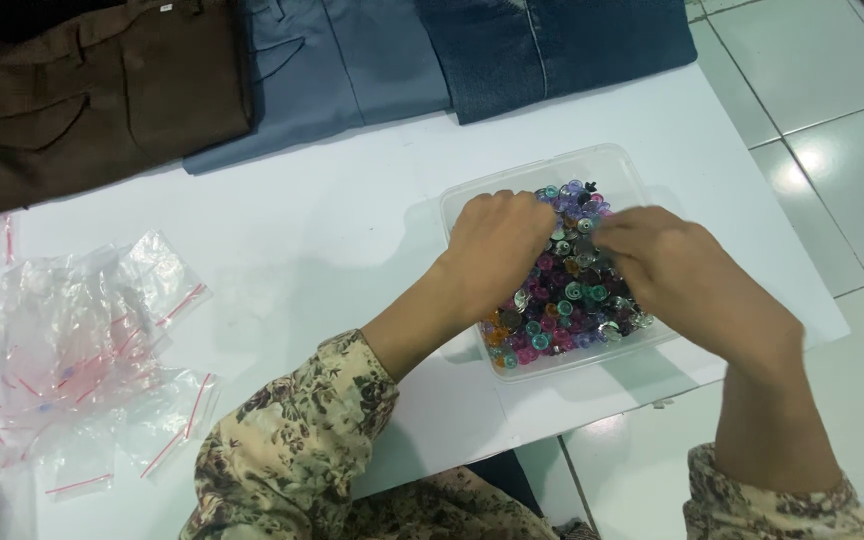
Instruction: Sorting small metal components and colorful buttons and placing the metal parts into small plastic bags
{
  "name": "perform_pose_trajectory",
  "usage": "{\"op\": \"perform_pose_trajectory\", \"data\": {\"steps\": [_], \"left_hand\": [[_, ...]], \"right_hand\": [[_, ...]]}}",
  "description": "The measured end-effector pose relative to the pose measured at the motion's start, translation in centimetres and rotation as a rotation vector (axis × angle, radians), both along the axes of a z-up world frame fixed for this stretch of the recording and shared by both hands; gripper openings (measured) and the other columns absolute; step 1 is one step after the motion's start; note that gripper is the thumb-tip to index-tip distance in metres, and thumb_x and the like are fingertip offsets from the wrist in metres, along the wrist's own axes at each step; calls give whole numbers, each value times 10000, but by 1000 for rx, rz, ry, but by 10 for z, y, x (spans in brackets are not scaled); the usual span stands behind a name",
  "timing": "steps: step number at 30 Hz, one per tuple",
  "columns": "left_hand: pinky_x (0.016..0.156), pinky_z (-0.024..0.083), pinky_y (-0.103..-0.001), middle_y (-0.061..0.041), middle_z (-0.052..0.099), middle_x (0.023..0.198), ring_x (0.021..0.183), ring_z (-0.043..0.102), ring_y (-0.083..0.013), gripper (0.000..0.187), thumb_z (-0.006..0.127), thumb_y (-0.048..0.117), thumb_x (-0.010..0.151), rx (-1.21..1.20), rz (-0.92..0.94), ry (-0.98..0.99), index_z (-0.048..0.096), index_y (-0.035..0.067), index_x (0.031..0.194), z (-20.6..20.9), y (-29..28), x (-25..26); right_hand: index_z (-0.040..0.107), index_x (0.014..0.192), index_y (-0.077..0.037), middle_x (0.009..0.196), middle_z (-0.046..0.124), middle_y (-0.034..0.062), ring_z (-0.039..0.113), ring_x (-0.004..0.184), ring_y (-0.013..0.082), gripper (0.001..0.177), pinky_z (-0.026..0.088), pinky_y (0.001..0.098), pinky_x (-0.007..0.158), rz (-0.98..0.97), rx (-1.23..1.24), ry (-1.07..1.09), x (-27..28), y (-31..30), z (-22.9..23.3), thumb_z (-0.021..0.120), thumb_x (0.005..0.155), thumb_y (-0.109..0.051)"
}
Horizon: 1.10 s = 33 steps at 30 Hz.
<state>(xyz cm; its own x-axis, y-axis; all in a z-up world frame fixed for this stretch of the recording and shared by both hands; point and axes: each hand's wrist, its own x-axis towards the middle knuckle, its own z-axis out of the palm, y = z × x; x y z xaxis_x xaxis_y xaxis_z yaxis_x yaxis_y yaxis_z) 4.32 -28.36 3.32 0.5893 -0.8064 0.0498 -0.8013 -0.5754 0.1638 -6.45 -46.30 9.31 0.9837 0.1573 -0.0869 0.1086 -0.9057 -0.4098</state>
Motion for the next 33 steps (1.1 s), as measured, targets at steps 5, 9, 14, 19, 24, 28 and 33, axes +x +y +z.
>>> {"op": "perform_pose_trajectory", "data": {"steps": [5, 9, 14, 19, 24, 28, 33], "left_hand": [[534, 523, -406, -91, 627, 657, 630, 655, -299, 202, 647, -92, 792, -75, 4, -81, 658, 89, 703, 1, 0, -5], [512, 520, -328, -90, 599, 564, 556, 662, -255, 174, 737, -33, 793, -222, -20, -252, 666, 69, 672, -5, -6, 2], [506, 510, -315, -72, 594, 563, 544, 651, -240, 190, 755, -40, 751, -249, 31, -340, 666, 85, 640, -16, -14, 4], [501, 505, -299, -73, 591, 548, 531, 642, -224, 194, 767, -22, 755, -256, 7, -352, 666, 77, 622, -19, -17, 6], [477, 499, -294, -60, 585, 559, 514, 635, -215, 153, 769, -13, 747, -250, 42, -385, 689, 83, 659, -28, -20, 6], [488, 533, -342, -92, 624, 632, 577, 683, -253, 58, 736, 6, 797, -269, 74, -318, 715, 53, 771, -6, -5, -3], [673, 618, -556, -194, 625, 957, 900, 718, -401, 245, 728, 32, 821, -341, 90, -18, 720, -36, 1057, 19, 9, -10]], "right_hand": [[731, 987, -88, 988, 691, 84, 672, 973, 273, 269, 553, 368, 810, 76, -241, -3, 33, 3, -28, 502, 880, 6], [775, 920, -62, 982, 683, 85, 693, 972, 232, 189, 585, 285, 761, 89, -466, -60, 52, 8, -42, 621, 822, -15], [770, 902, -57, 1004, 676, 87, 662, 987, 243, 155, 554, 298, 748, 86, -510, -146, 52, -1, -64, 657, 804, -14], [738, 908, -73, 1025, 635, 61, 636, 1018, 240, 173, 541, 317, 761, 72, -586, -127, 52, 5, -64, 773, 739, -91], [772, 945, -63, 1044, 658, 64, 657, 1026, 254, 199, 529, 341, 727, 57, -606, -195, 49, 6, -69, 652, 792, -18], [771, 1009, -64, 1033, 661, 61, 668, 1046, 264, 242, 530, 349, 740, 44, -575, -198, 45, 11, -57, 623, 822, -18], [787, 1031, -87, 1066, 682, 81, 695, 1050, 325, 249, 545, 397, 795, -6, -425, -136, 45, 15, -45, 643, 830, -61]]}}
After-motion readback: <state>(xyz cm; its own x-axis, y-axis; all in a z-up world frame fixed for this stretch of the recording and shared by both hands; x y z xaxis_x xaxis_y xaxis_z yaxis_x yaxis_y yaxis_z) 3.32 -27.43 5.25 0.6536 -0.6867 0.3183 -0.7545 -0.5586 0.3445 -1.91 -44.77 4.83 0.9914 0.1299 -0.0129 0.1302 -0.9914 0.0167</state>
